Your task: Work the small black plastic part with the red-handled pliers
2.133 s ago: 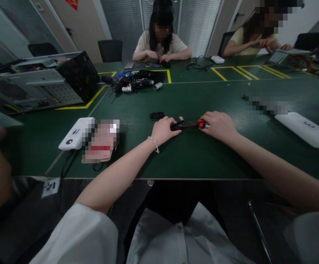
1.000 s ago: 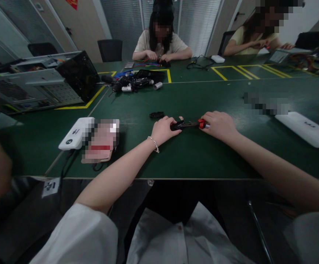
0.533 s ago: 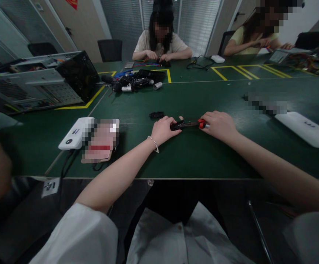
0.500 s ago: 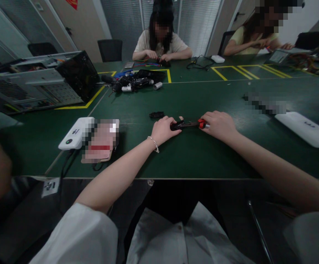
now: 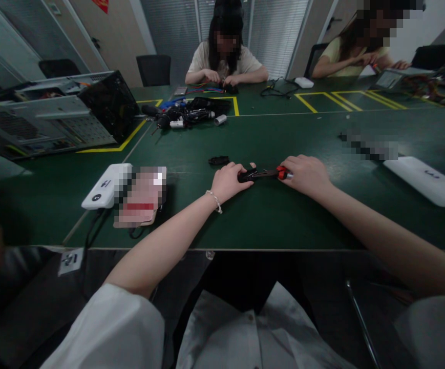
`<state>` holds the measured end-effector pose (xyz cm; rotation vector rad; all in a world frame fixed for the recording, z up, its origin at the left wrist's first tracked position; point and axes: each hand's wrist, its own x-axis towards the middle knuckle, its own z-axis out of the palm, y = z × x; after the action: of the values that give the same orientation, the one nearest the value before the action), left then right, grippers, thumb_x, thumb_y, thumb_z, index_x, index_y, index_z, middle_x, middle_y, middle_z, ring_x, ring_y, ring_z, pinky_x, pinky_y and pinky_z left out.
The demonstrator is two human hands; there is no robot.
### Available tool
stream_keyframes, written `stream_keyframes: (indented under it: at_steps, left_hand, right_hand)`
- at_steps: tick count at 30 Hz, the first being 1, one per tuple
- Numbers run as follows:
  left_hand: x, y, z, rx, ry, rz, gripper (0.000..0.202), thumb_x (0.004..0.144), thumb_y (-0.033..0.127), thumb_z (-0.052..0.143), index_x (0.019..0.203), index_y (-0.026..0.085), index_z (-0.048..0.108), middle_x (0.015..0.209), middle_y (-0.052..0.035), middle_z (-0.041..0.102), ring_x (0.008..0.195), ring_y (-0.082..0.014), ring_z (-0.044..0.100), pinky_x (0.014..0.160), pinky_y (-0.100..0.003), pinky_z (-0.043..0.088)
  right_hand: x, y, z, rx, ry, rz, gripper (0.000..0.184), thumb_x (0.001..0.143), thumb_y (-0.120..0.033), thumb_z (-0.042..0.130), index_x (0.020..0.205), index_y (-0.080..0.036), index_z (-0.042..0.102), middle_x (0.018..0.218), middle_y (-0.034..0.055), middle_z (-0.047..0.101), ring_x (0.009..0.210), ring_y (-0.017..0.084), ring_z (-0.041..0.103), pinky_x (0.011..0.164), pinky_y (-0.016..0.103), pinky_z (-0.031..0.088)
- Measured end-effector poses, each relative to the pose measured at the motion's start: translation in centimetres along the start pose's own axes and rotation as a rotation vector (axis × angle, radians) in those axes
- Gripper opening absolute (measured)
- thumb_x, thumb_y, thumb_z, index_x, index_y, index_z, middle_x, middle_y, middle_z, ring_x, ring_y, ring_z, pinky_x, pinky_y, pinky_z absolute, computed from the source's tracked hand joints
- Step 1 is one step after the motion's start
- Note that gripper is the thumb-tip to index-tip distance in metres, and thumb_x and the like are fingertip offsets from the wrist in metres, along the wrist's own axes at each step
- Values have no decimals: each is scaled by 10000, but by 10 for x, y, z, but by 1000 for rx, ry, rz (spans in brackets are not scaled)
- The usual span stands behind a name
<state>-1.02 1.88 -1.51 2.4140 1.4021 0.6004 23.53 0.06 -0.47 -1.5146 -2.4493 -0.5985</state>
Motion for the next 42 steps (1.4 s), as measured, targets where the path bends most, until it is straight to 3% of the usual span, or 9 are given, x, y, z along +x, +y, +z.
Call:
stream_keyframes:
  at_steps: [42]
  left_hand:
    - [-1,2,-1,23,2,-8,303,759,430,654,933,186,611,958,-48,590,860,-204,579,726,-331,469]
  right_hand:
    - [0,0,1,-5,-1,5,265,799,-365,512,887,-160,653,880,101,667,754,222,562,593,325,355]
